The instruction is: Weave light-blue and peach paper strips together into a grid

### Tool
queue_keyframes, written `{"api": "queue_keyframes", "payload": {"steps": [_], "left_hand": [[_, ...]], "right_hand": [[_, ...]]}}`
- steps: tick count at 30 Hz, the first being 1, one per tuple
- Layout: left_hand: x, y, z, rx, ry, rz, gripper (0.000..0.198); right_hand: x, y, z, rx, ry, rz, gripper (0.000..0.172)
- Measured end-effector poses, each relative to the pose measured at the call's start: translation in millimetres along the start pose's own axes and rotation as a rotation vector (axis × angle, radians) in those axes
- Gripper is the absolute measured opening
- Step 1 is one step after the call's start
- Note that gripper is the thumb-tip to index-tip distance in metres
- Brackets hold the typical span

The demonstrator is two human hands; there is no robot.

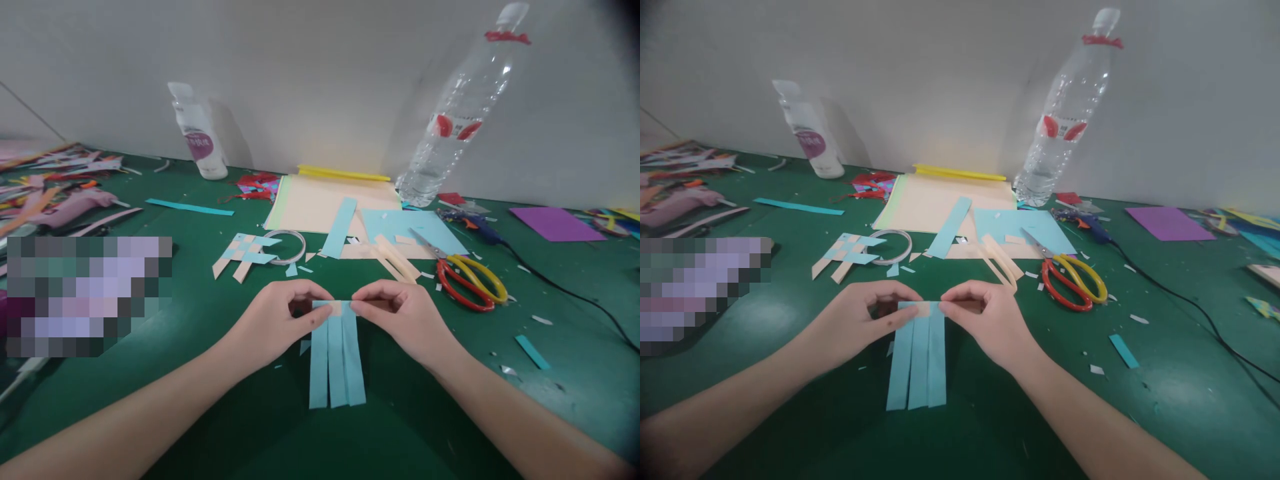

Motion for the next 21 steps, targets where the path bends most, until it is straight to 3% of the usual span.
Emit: {"api": "queue_keyframes", "payload": {"steps": [11, 21], "left_hand": [[0.1, 2, 8, -0.071, 0.235, 0.005, 0.019], [-0.7, 4, 11, -0.067, 0.257, 0.018, 0.019]], "right_hand": [[-4, -3, 4, 0.073, -0.172, 0.041, 0.012], [-6, -5, 1, 0.19, -0.363, 0.016, 0.011]]}}
Point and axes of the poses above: each hand's wrist, its own y-axis towards the middle knuckle, its own x-axis out of the back of the hand, z = x × y, the point moved 2 cm from there along y, towards the middle knuckle, and after that the axes turned 5 degrees about -y, right-handed, at the moved point
